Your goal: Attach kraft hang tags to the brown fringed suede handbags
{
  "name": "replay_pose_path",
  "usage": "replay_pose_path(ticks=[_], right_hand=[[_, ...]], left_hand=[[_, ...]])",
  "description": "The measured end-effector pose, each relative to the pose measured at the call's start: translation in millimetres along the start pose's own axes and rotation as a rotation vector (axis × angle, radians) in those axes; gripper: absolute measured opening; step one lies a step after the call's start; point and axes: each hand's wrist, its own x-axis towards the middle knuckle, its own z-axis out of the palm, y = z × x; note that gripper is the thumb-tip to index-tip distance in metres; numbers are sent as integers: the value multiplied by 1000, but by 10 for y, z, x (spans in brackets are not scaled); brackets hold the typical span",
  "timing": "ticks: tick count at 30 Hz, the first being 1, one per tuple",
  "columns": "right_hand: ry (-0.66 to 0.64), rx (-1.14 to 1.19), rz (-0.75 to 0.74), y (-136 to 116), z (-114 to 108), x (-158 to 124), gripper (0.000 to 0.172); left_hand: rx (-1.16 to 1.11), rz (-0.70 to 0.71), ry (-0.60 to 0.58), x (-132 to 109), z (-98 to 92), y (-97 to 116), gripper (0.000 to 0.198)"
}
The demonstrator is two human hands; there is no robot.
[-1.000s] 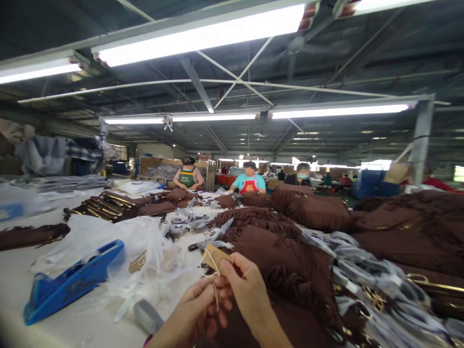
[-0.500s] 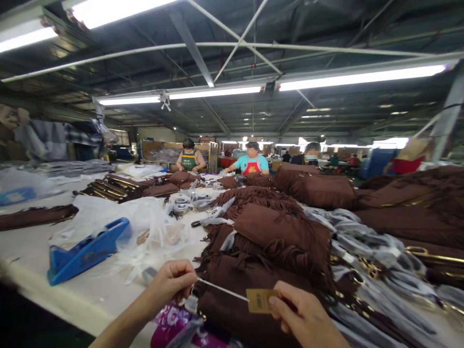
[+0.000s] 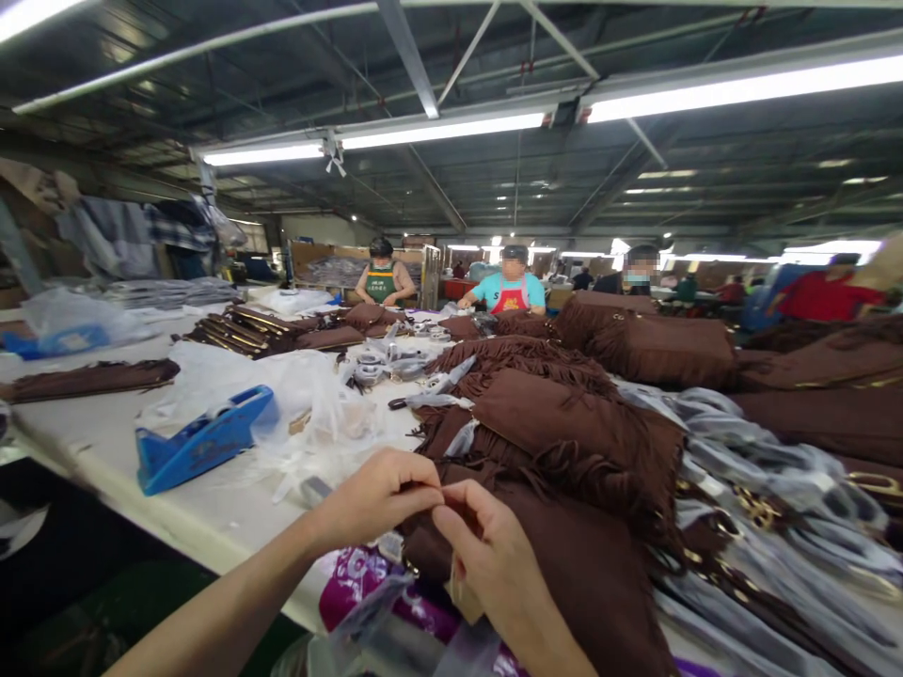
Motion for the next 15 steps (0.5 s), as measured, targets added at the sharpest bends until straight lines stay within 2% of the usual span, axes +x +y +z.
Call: replay_pose_path(ticks=[2, 4, 6, 8, 12, 15], right_hand=[[11, -145, -85, 141, -17, 125, 27], [-17, -223, -115, 272, -43, 219, 25], [-48, -254, -90, 375, -46, 278, 25], [-67, -239, -36, 455, -23, 312, 25], [-71, -220, 32, 566, 35, 347, 25], [-61, -244, 51, 603, 53, 366, 27]], left_hand=[[-130, -105, 5, -90, -18, -220, 16], [-205, -214, 19, -219, -16, -447, 16], [-174, -281, 38, -362, 19, -632, 17], [-90, -265, 48, -489, 94, -749, 16], [64, -131, 106, -615, 314, -801, 18], [6, -149, 183, -574, 428, -742, 28]])
